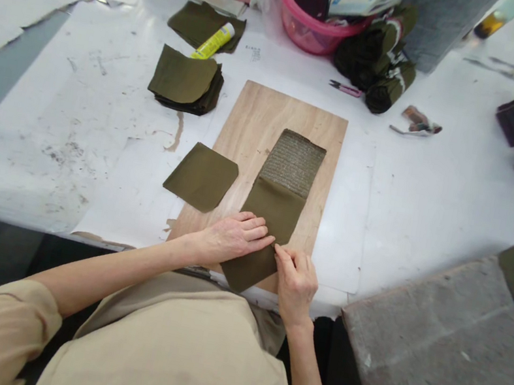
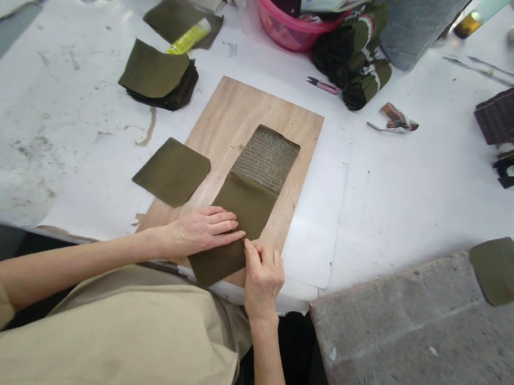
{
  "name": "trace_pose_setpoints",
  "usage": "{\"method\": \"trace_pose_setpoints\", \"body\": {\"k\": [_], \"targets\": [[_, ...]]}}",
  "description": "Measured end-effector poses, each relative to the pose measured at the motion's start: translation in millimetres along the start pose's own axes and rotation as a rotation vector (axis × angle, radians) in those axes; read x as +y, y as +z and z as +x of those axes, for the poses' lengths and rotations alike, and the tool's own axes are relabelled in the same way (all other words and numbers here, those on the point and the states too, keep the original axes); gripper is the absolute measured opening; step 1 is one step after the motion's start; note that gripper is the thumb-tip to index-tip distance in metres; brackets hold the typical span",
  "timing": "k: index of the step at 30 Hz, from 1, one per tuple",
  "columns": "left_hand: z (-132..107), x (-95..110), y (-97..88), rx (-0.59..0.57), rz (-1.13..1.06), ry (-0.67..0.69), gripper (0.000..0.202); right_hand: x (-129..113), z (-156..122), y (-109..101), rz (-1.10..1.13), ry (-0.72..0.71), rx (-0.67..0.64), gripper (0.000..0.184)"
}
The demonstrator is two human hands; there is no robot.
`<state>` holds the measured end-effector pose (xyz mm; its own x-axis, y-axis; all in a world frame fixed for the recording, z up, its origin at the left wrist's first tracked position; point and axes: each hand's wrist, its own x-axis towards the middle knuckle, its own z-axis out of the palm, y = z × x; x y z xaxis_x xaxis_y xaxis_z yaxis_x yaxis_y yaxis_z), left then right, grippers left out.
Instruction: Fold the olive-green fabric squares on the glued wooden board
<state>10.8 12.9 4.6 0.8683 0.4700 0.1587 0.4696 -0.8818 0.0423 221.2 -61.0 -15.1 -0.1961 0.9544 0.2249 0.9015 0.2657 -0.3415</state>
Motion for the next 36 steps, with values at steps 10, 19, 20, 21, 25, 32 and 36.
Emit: {"method": "trace_pose_setpoints", "body": {"k": [10,19,20,21,25,32,36], "targets": [[2.0,1.4,-3.8,-0.021,-0.019,-0.007,0.031,2.0,-7.4,-6.4,-0.005,0.002,0.03,0.024],[5.9,2.5,-6.0,-0.086,-0.056,0.024,0.027,4.2,-14.8,-5.0,-0.045,-0.008,0.007,0.03],[6.5,2.5,-6.3,-0.09,-0.049,0.026,0.028,4.5,-15.4,-5.2,-0.046,-0.01,0.011,0.03],[7.1,2.6,-6.7,-0.092,-0.042,0.024,0.029,4.8,-16.0,-5.4,-0.048,-0.012,0.015,0.03],[8.8,4.0,-8.7,-0.117,-0.037,0.019,0.029,4.9,-17.2,-5.9,-0.046,-0.024,0.022,0.028],[9.0,6.3,-9.3,-0.068,-0.061,0.034,0.027,4.4,-18.9,-7.2,-0.049,-0.022,0.007,0.028],[9.7,6.4,-8.8,-0.05,-0.096,0.052,0.025,4.8,-19.1,-9.4,0.005,0.012,0.011,0.027]]}}
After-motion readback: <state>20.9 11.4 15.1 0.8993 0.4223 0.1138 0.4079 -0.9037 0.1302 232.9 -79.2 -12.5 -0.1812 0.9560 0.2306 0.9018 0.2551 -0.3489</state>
